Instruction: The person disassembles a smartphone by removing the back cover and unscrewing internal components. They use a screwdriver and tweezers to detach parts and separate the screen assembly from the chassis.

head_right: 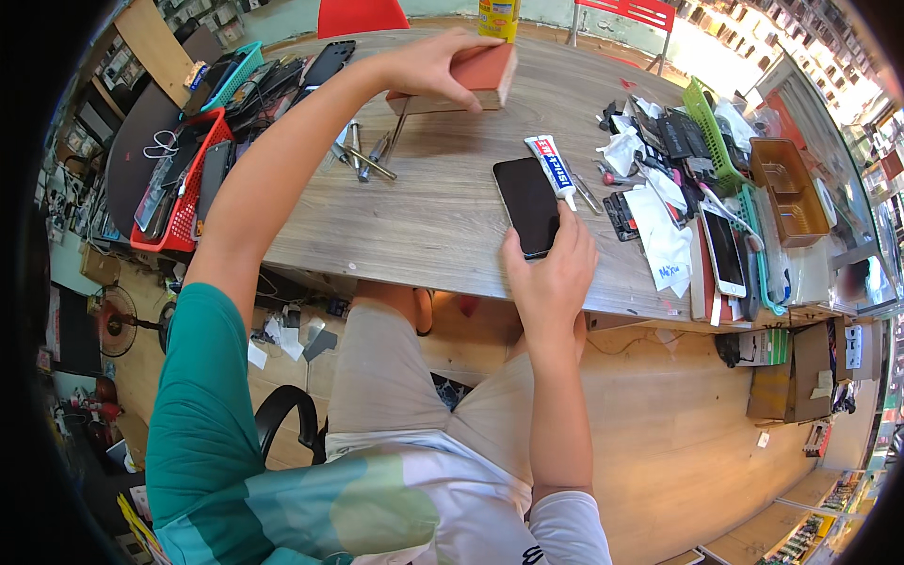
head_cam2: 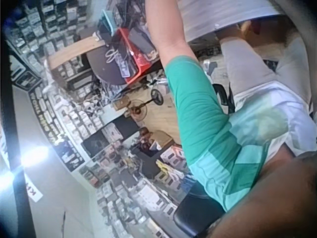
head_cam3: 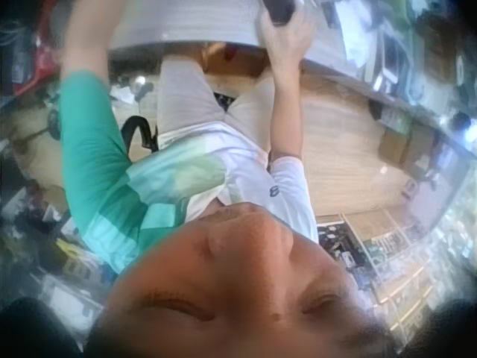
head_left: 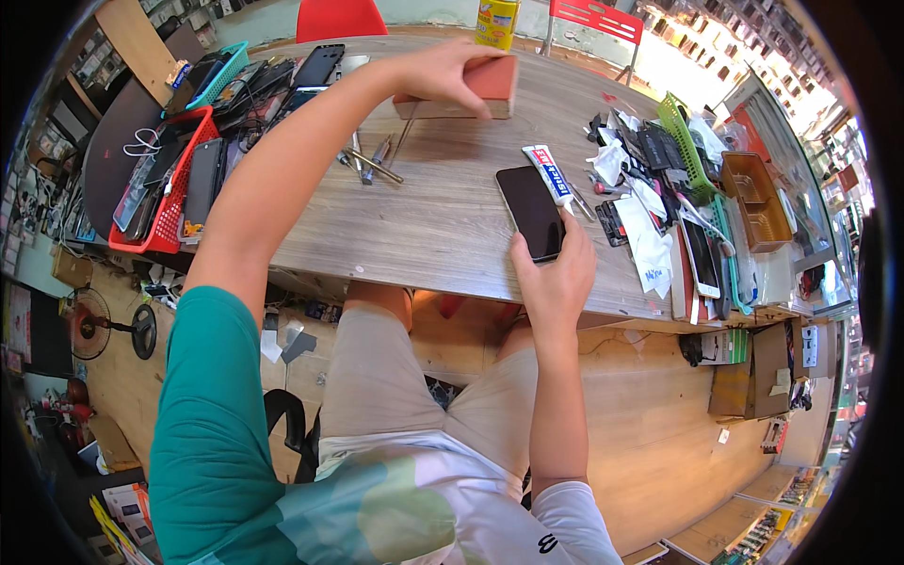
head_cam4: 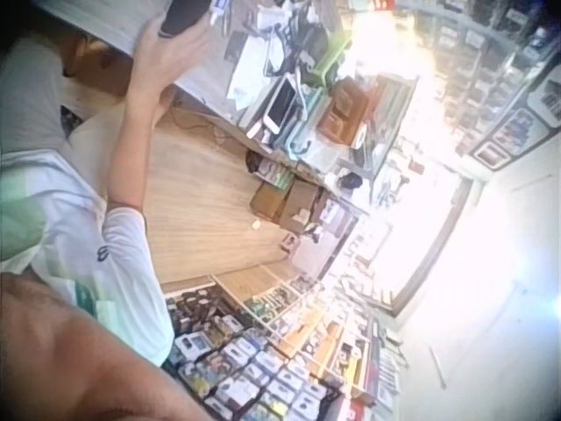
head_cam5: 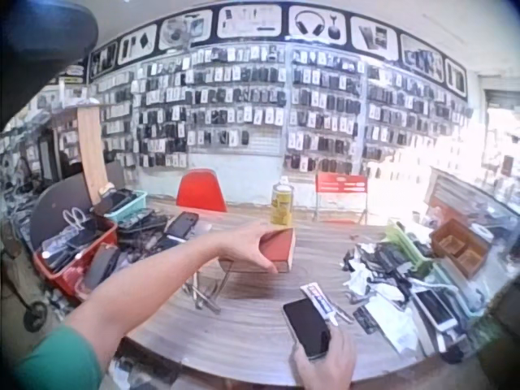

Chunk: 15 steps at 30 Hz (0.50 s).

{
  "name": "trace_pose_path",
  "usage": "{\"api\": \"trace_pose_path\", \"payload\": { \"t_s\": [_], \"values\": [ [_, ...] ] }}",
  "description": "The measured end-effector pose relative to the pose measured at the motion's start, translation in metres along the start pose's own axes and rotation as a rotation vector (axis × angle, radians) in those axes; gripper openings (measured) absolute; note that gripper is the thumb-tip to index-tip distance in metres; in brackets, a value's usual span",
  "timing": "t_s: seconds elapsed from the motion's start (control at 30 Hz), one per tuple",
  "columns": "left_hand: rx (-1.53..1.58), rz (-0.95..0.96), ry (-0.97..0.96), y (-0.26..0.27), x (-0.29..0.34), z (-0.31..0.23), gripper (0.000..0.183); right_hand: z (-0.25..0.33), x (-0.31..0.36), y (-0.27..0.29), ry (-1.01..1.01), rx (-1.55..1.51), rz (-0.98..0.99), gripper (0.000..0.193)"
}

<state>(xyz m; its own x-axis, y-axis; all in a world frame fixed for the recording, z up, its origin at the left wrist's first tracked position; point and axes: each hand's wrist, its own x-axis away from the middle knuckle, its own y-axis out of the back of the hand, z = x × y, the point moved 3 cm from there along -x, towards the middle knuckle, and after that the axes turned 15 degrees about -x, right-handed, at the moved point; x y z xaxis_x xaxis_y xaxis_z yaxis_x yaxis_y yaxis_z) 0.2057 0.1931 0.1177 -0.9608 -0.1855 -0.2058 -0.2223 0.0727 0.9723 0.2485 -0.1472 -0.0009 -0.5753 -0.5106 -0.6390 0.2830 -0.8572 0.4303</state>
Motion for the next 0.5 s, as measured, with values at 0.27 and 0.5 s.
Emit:
{"api": "trace_pose_path", "payload": {
  "t_s": [0.27, 0.5],
  "values": [
    [-0.048, 0.034, -0.257, 0.015, 0.06, -0.118, 0.117, -0.003, -0.003, 0.012, -0.132, -0.123, -0.099, 0.062],
    [-0.113, -0.116, -0.185, -0.022, 0.097, -0.121, 0.114, -0.002, -0.004, 0.006, -0.117, -0.096, -0.113, 0.059]
  ]
}}
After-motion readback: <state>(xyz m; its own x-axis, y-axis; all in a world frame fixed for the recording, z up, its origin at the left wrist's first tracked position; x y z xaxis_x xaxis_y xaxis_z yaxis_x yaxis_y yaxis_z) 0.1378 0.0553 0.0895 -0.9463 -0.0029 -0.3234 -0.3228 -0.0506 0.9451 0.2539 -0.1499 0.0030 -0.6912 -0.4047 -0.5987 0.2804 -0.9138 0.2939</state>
